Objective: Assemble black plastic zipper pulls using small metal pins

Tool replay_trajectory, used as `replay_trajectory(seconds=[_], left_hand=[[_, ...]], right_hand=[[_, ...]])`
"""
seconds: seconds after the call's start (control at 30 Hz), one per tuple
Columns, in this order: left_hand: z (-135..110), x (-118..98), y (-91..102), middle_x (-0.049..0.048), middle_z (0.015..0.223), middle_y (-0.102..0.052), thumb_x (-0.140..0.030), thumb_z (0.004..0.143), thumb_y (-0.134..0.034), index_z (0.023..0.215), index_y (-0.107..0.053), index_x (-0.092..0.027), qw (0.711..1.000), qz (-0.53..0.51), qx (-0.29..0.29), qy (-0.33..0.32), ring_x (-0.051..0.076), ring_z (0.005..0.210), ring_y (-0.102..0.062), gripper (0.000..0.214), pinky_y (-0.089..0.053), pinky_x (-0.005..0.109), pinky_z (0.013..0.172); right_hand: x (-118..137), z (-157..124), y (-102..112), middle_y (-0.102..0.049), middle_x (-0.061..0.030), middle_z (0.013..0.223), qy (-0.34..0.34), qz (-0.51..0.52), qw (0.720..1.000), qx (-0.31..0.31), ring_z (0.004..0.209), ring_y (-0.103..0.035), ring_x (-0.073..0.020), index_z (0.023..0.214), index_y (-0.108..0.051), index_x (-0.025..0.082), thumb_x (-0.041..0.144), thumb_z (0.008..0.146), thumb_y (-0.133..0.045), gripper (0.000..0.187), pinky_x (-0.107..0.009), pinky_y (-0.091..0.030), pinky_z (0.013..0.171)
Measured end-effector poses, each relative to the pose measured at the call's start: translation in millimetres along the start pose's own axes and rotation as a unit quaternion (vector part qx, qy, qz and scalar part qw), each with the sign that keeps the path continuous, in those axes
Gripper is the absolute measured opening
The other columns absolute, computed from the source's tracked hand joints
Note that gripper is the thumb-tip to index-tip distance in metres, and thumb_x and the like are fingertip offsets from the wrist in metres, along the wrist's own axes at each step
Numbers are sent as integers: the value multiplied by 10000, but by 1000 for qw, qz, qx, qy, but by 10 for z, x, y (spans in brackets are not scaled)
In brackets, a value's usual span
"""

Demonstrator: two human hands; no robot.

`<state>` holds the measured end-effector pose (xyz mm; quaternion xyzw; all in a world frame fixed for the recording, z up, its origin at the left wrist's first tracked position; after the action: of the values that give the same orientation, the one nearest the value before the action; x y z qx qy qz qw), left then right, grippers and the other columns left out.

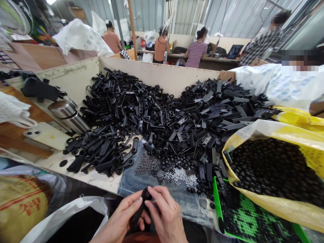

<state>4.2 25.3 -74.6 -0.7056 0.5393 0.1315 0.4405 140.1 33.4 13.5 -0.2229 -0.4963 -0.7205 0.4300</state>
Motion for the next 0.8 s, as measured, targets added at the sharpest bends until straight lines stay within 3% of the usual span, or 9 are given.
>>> replay_trajectory(seconds=[0.4,0.63,0.8], left_hand=[[1,-34,-35,28,615,-683,-682,716,-788,1290,-634,-117,999,42,19,18,200,599,-684,819,-434,221,461],[-9,4,-13,3,534,-644,-733,713,-743,1348,-569,-78,997,70,20,31,143,477,-572,929,-344,208,427],[-29,-38,-6,-29,487,-594,-757,735,-692,1310,-596,-80,993,110,20,41,113,435,-491,893,-287,212,433]], right_hand=[[42,22,8,-703,-94,1074,34,-18,999,30,863,-746,-185,1319,-651,253,170,1015,-532,336,-235,-627,723],[69,17,3,-713,-102,1089,61,-35,996,47,918,-743,-193,1335,-640,242,167,1018,-538,341,-238,-630,745],[77,28,1,-726,-112,1098,77,-60,992,75,900,-752,-202,1319,-654,237,196,1035,-513,319,-251,-634,722]])
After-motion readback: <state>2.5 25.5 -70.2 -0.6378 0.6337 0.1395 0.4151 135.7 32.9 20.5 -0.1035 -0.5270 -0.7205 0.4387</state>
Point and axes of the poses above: each hand's wrist, its own z-axis towards the middle knuckle, its own y-axis out of the back of the hand, x = y × z, the point moved 8 cm from there along z, towards the middle knuckle
